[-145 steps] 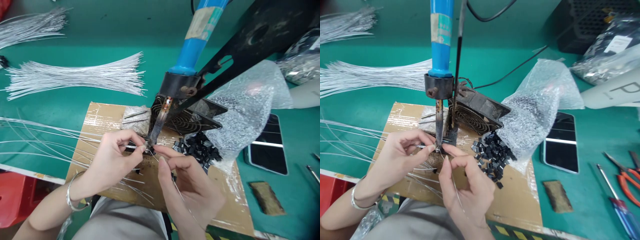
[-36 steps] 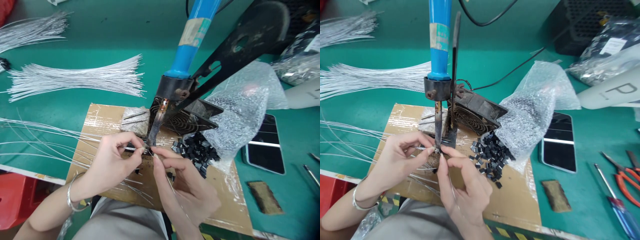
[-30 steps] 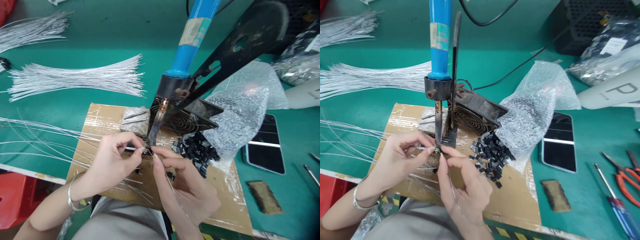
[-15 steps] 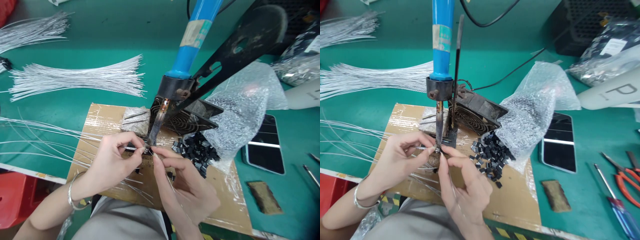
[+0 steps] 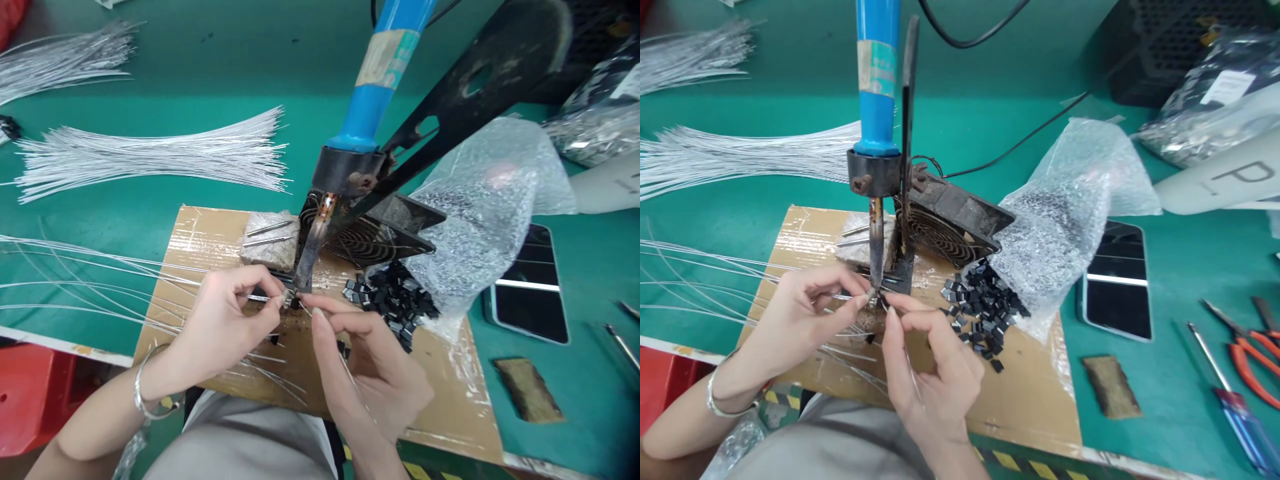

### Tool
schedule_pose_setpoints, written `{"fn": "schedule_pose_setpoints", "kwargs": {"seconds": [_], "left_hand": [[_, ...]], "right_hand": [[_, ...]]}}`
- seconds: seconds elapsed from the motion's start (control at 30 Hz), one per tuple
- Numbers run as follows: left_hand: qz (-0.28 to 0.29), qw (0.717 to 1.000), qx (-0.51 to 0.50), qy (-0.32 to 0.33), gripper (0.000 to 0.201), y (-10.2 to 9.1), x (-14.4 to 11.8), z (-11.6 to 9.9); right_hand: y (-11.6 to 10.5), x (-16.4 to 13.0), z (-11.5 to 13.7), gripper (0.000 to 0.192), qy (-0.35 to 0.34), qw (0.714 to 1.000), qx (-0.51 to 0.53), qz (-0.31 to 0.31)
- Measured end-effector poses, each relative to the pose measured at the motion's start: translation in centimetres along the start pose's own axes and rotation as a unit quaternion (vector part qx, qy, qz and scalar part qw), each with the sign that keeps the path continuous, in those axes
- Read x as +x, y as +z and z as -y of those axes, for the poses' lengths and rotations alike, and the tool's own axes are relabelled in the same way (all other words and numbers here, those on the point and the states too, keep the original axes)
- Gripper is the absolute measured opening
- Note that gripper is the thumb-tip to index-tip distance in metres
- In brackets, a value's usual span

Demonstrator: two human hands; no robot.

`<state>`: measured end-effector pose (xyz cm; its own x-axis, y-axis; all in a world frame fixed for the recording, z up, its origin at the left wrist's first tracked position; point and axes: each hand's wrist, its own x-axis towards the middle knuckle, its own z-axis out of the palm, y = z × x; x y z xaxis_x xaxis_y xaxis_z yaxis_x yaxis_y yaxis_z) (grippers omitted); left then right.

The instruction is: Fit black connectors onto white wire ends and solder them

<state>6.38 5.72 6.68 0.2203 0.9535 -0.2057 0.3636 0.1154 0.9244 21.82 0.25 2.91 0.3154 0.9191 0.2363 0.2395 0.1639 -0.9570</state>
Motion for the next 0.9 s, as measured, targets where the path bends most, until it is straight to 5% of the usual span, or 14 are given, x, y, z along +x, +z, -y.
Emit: {"fn": "schedule_pose_setpoints", "kwargs": {"seconds": [0.13,0.3,0.53,0.7,0.77,0.9], "left_hand": [[0.004,1.0,0.007,0.004,0.01,-0.3,-0.3,0.3],[0.019,0.994,0.104,0.027,0.011,-1.0,-1.1,0.6],[-0.047,0.936,0.305,0.168,0.013,-1.3,-1.2,2.1],[-0.102,0.925,0.307,0.197,0.015,-2.6,-2.3,2.8],[-0.071,0.934,0.288,0.201,0.011,-3.6,-3.2,3.0],[0.079,0.916,0.314,0.238,0.012,-5.0,-5.0,3.6]], "right_hand": [[-1.1,0.3,-0.9,0.011,0.087,0.989,0.08,-0.085],[-3.7,0.8,-3.2,0.051,0.133,0.963,0.219,-0.078],[-4.8,-0.5,-4.8,0.055,0.139,0.972,0.158,-0.1],[-4.4,-1.2,-4.6,0.057,0.146,0.976,0.117,-0.114],[-4.4,-1.3,-4.5,0.055,0.142,0.976,0.114,-0.117],[-4.6,-1.3,-4.6,0.055,0.132,0.979,0.11,-0.114]]}}
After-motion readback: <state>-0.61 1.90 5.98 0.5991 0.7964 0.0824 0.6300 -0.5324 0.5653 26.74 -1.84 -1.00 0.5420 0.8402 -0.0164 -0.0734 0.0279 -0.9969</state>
